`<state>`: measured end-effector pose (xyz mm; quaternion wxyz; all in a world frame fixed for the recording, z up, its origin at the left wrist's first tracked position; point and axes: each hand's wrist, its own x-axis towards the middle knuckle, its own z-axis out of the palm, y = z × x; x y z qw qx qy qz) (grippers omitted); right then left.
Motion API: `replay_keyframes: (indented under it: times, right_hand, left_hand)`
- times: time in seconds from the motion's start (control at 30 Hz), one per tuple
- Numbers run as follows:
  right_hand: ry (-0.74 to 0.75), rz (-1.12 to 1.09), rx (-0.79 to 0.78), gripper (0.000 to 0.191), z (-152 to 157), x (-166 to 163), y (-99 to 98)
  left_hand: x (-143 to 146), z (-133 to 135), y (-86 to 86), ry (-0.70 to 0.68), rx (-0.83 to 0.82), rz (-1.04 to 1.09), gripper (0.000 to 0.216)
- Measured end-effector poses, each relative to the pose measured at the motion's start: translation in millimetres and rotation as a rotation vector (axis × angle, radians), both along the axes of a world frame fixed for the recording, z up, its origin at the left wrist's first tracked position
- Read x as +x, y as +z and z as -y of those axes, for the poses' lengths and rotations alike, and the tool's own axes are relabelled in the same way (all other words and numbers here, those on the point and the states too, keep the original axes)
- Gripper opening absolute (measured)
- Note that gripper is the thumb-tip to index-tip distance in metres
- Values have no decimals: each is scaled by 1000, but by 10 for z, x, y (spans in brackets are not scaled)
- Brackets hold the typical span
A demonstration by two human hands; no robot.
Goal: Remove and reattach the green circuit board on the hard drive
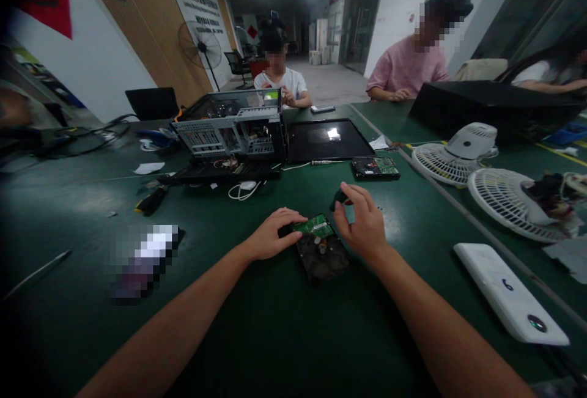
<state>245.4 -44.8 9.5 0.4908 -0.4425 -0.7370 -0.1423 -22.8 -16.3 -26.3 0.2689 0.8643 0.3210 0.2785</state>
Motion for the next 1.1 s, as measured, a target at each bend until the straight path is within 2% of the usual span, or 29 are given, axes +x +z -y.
replay_keyframes:
  times: [0.27, 0.47, 0.73, 0.93, 1.1]
  right_hand:
    - [-42, 18, 25, 51, 4, 5, 29]
    - [5, 13, -19, 53, 16, -2, 11]
    - [-29, 8, 56, 54, 11, -17, 17]
    - [-6, 11, 27, 53, 32, -22, 40]
    - [48, -59, 17, 52, -12, -16, -17]
  left_hand:
    - [-2, -9, -5, -4, 13, 7, 39]
    - [2, -21, -28, 1, 2, -6, 39]
    - [0, -12, -22, -3, 12, 9, 40]
    - [6, -13, -9, -3, 10, 12, 39]
    - [1, -7, 2, 1, 2, 1, 39]
